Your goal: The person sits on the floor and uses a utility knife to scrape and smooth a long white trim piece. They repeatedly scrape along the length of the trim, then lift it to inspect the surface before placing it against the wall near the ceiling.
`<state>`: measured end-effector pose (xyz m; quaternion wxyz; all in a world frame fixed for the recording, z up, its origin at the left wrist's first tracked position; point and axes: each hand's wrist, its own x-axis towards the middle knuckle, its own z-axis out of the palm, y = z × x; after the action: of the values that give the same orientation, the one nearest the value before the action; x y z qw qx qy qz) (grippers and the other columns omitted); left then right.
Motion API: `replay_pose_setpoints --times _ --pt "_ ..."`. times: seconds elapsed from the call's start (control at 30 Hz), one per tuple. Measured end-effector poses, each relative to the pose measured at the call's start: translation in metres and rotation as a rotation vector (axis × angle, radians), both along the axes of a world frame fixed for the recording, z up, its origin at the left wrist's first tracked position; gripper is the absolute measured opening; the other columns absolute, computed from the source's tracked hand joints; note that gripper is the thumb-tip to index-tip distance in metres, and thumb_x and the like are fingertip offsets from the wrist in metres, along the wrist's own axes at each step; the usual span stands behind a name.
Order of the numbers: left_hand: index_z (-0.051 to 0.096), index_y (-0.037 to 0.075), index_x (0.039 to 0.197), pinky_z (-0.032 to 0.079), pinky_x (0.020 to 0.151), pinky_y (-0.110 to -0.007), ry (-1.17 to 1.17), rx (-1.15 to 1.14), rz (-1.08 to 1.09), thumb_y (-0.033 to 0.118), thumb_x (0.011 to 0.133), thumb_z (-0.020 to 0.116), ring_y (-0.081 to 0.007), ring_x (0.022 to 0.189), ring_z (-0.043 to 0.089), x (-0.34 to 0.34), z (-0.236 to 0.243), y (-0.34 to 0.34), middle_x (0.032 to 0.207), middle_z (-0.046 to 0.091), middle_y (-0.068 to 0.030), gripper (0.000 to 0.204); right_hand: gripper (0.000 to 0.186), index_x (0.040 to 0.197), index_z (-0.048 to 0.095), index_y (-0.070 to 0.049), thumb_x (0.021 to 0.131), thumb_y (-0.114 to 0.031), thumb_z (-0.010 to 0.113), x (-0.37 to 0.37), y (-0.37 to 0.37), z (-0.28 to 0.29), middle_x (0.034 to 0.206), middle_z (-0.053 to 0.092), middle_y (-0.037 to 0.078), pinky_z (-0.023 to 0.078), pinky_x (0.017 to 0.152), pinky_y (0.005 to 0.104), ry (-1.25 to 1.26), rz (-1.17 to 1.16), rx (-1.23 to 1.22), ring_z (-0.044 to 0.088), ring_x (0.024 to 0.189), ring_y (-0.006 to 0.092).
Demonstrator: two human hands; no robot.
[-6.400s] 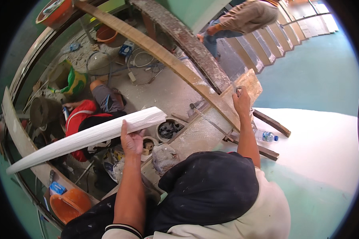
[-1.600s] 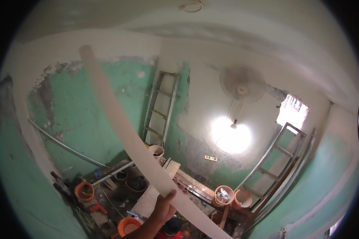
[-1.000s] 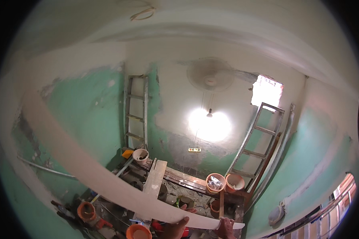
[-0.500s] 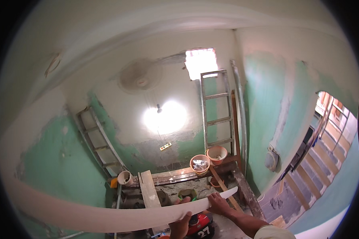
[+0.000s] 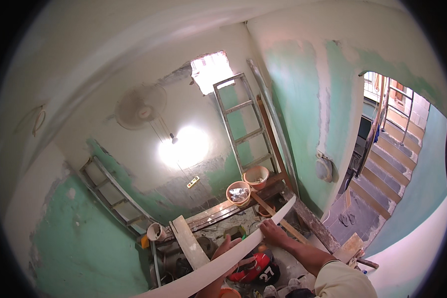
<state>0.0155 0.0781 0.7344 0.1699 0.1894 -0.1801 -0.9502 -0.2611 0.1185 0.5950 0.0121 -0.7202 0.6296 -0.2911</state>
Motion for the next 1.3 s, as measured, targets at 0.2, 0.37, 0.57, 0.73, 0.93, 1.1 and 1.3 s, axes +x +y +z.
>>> replay_pose_setpoints --times 0.2,0.37,0.57,0.73,0.93,1.1,1.3 --pt "0.053 -0.009 0.141 0.065 0.095 -0.046 -0.129 -0.004 -0.043 0.037 0.107 0.065 -0.0386 0.118 0.070 -0.033 -0.018 0.004 0.132 0.065 -0.0255 0.058 0.049 0.118 0.055 -0.004 0.076 -0.009 0.081 0.001 0.002 0.007 0.123 0.058 0.018 0.060 0.096 0.0482 0.015 0.006 -0.001 0.058 0.125 0.0410" --pt "0.041 -0.009 0.147 0.067 0.070 -0.029 -0.133 0.006 -0.133 0.027 0.103 0.068 -0.0342 0.116 0.069 -0.031 -0.029 -0.003 0.129 0.062 -0.0240 0.063 0.042 0.120 0.056 -0.003 0.082 -0.008 0.074 -0.004 -0.006 0.007 0.122 0.058 0.019 0.059 0.098 0.0502 0.039 0.000 -0.052 0.058 0.126 0.0415" --pt "0.033 -0.005 0.153 0.065 0.064 -0.028 -0.116 0.032 -0.126 0.023 0.100 0.068 -0.0292 0.107 0.068 -0.043 -0.024 -0.019 0.127 0.060 -0.0250 0.069 0.046 0.128 0.056 -0.005 0.085 -0.008 0.072 -0.014 -0.020 0.026 0.132 0.055 0.020 0.060 0.093 0.0519 -0.006 -0.009 -0.108 0.058 0.127 0.0418" --pt "0.037 0.000 0.154 0.065 0.067 -0.031 -0.042 0.114 -0.118 0.025 0.097 0.071 -0.0298 0.106 0.069 -0.067 -0.005 -0.033 0.128 0.061 -0.0234 0.071 0.066 0.145 0.058 -0.010 0.081 -0.010 0.075 -0.016 -0.009 0.097 0.132 0.060 0.021 0.047 0.100 0.0515 0.228 -0.319 -0.044 0.058 0.126 0.0376" --pt "0.037 0.005 0.156 0.066 0.072 -0.032 -0.060 0.127 -0.208 0.022 0.096 0.070 -0.0333 0.113 0.065 -0.090 0.016 -0.080 0.138 0.054 -0.0231 0.070 0.047 0.130 0.066 -0.009 0.088 -0.020 0.084 0.097 0.066 0.269 0.131 0.067 0.012 0.047 0.111 0.0481 -0.567 0.102 -0.468 0.061 0.129 0.0337" --pt "0.037 0.010 0.157 0.067 0.076 -0.033 0.061 0.144 -0.215 0.019 0.094 0.069 -0.0370 0.122 0.060 -0.131 -0.004 -0.100 0.149 0.044 -0.0254 0.071 0.079 0.147 0.056 -0.011 0.081 -0.045 0.085 0.154 0.109 0.339 0.146 0.054 0.021 0.044 0.113 0.0561 -0.448 0.688 -0.635 0.053 0.138 0.0406" --pt "0.037 -0.002 0.149 0.068 0.076 -0.034 -0.028 0.099 -0.140 0.019 0.087 0.072 -0.0456 0.125 0.055 -0.170 0.025 -0.118 0.149 0.039 -0.0319 0.075 0.070 0.141 0.059 -0.009 0.083 -0.043 0.080 0.186 0.105 0.374 0.140 0.056 0.023 0.048 0.105 0.0541 -0.271 0.476 -1.003 0.058 0.127 0.0409"
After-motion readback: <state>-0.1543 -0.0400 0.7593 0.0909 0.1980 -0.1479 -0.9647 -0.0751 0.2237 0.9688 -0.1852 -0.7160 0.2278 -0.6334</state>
